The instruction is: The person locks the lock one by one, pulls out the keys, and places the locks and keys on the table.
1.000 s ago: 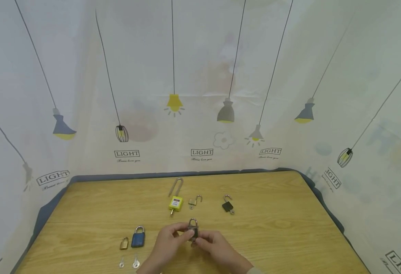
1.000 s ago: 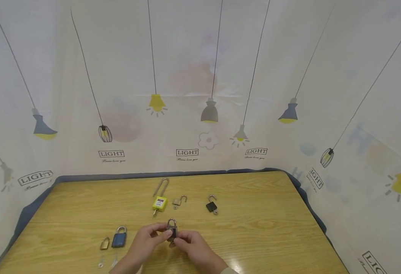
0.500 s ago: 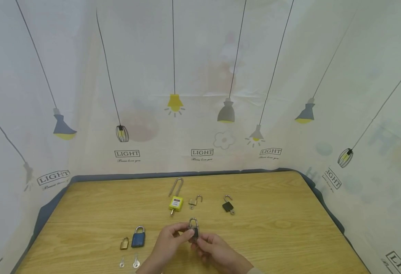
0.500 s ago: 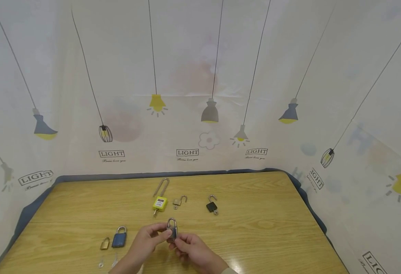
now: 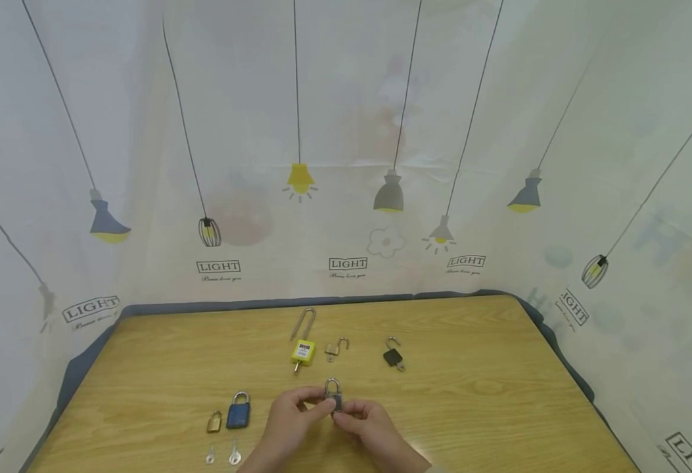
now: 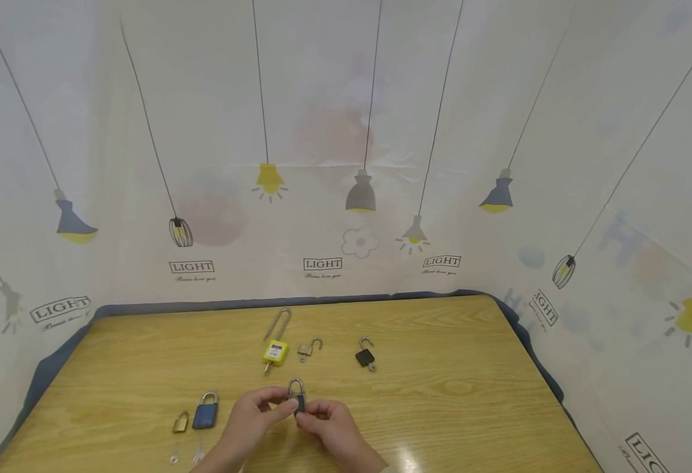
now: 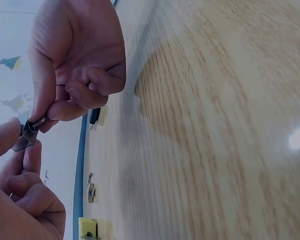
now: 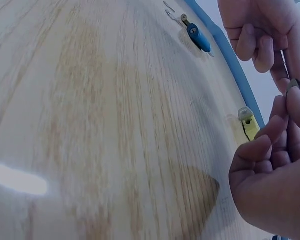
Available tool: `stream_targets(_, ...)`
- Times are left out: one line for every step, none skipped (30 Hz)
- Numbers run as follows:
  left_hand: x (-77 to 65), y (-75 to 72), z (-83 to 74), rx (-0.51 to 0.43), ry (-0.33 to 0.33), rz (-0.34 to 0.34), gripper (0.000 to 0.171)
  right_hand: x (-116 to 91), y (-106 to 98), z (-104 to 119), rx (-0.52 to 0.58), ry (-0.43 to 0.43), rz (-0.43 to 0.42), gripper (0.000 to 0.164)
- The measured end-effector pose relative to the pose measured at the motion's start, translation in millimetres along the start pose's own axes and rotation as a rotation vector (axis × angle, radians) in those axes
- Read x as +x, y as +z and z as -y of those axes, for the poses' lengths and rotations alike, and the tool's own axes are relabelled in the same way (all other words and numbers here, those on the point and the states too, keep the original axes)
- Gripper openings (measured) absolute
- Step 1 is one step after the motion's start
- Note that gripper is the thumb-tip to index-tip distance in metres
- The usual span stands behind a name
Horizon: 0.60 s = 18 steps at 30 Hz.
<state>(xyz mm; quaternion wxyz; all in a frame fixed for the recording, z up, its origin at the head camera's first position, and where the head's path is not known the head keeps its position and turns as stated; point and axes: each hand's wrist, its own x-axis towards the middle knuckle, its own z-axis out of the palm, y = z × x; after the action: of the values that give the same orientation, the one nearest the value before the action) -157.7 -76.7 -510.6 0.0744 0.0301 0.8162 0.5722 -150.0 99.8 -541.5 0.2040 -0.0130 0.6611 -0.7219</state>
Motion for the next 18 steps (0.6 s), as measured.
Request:
stream_targets(0.2,0.3,0.4,0.004,0.002,-0.006,0.033,0,1,0,-0.003,-0.001,-0.015,0.024)
stream_targets(0.5,0.8,0.7,0.008,0.005,-0.013,0.033,0,2,0,-0.003,-0.002,-0.03,0.023)
stream_targets(0.6,1.1,0.9,0.013,0.007,-0.02,0.033,-1,2,1,-0.001,-0.003,-0.044,0.023)
stream_targets(0.8,1.5,1.2,0.016,0.009,-0.027,0.033,-1,3,1,-0.001,-0.005,-0.056,0.023)
stream_targets(0.9,1.8,1.4,0.019,0.01,-0.033,0.034,-1,4,2,0.0,-0.012,-0.066,0.023)
stream_targets(0.9,2.0,1.5,0.02,0.009,-0.038,0.034,-2,5,2,0.005,-0.016,-0.076,0.023)
stream_targets(0.6,2.2,1.4,0.02,0.01,-0.042,0.035,-2,6,2,0.007,-0.021,-0.087,0.024)
stream_targets(0.5,2.4,1.2,0.019,0.009,-0.045,0.035,-3,6,2,0.009,-0.026,-0.097,0.024)
stream_targets(0.2,2.5,1.0,0.019,0.008,-0.048,0.036,-3,7,3,0.011,-0.031,-0.107,0.024)
stream_targets(0.1,2.8,0.8,0.018,0.006,-0.05,0.036,-3,8,3,0.008,-0.037,-0.118,0.024)
stream_targets(0.0,3.0,0.6,0.018,0.004,-0.053,0.036,-4,9,3,0.006,-0.041,-0.127,0.024)
stream_targets(-0.1,3.3,0.4,0.018,0.003,-0.056,0.036,-4,9,3,0.004,-0.044,-0.135,0.023)
stream_targets(-0.2,3.7,0.3,0.022,0.003,-0.061,0.036,-4,10,3,-0.001,-0.05,-0.143,0.024)
stream_targets(-0.4,4.1,0.1,0.022,0.005,-0.065,0.036,-4,10,4,-0.005,-0.055,-0.15,0.024)
stream_targets(-0.8,4.4,-0.4,0.023,0.008,-0.071,0.036,-4,11,4,-0.01,-0.063,-0.154,0.025)
stream_targets(-1.0,4.7,-0.7,0.022,0.008,-0.076,0.036,-4,11,3,-0.015,-0.071,-0.156,0.025)
stream_targets(-1.5,4.8,-1.1,0.02,0.009,-0.081,0.036,-4,11,4,-0.015,-0.076,-0.155,0.026)
stream_targets(-1.6,4.9,-1.2,0.02,0.011,-0.084,0.037,-4,12,4,-0.015,-0.08,-0.153,0.026)
